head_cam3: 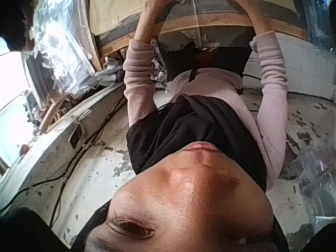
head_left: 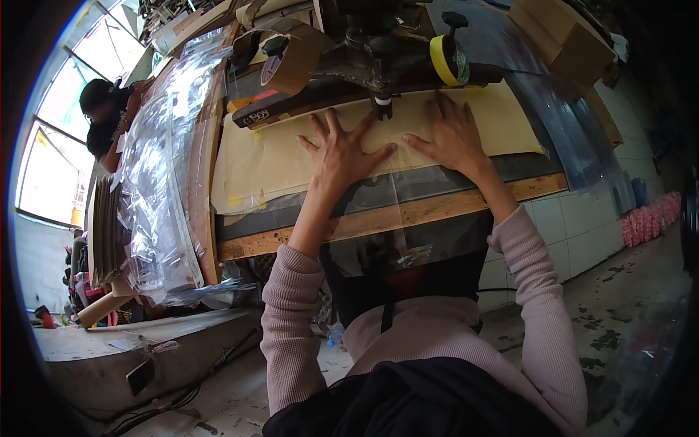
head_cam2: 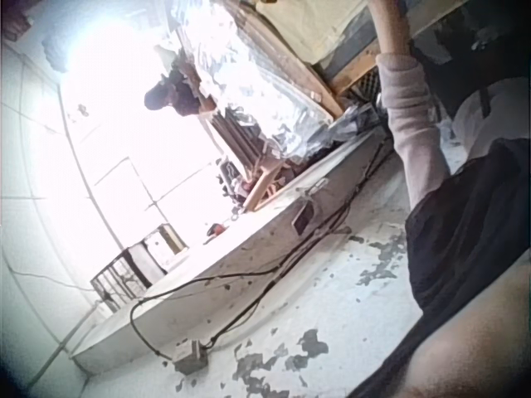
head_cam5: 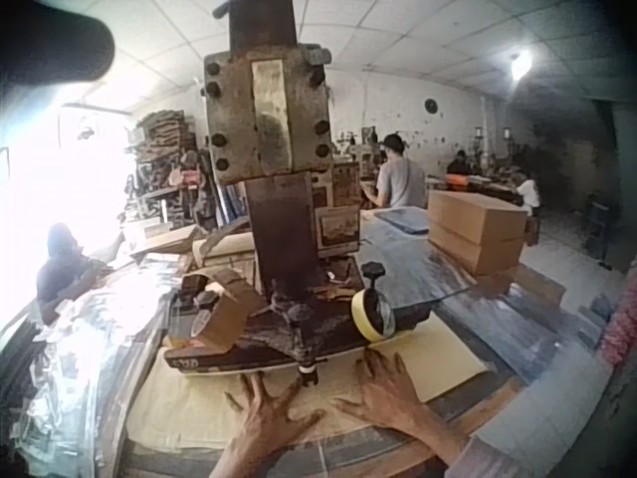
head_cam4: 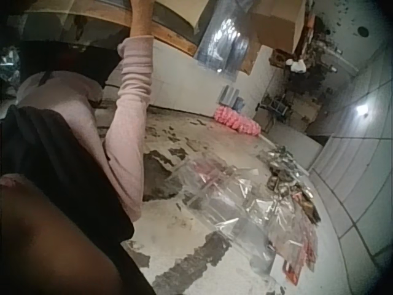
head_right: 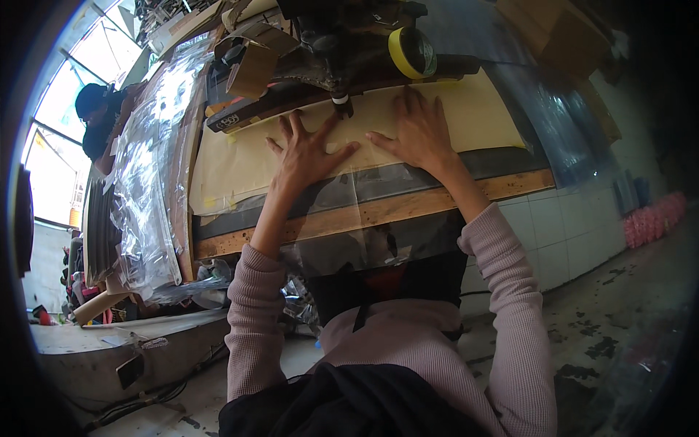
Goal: The person places a plastic sheet on a workbench under a press machine, aligns it with markers, and then lowers the press head onto the sheet by hand to stamp or bond it.
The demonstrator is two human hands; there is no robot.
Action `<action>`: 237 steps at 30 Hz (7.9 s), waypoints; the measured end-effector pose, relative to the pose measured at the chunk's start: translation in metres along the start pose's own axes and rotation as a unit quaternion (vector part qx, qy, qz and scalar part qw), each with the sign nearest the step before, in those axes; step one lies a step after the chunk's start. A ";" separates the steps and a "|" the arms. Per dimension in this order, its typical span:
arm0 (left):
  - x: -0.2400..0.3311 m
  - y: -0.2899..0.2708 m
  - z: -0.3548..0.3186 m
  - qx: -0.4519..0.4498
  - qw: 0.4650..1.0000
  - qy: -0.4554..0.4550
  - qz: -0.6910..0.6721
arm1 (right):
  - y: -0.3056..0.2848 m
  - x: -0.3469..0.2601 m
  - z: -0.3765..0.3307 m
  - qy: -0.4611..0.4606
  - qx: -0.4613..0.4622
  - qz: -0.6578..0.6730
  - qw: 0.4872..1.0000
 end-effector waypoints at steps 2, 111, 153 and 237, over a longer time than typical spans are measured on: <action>0.001 0.001 0.000 0.003 1.000 0.000 0.001 | -0.003 0.000 0.002 0.030 -0.084 -0.002 0.996; -0.003 0.001 -0.027 0.058 0.998 0.008 0.020 | -0.002 -0.017 -0.027 0.035 -0.040 0.013 0.998; -0.019 0.008 -0.006 0.062 0.998 -0.003 0.027 | 0.013 -0.010 0.002 0.071 -0.105 0.020 0.992; -0.001 -0.012 -0.018 0.046 0.998 0.007 0.032 | -0.001 -0.017 -0.016 0.053 -0.032 0.011 0.998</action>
Point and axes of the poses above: each hand's wrist, its own z-axis towards the middle knuckle, its own y-axis out of the palm, x = y × z, the point moved 2 cm from there along z, towards the middle knuckle, and after that the axes turned 8 degrees about y, right-handed, at the moved point
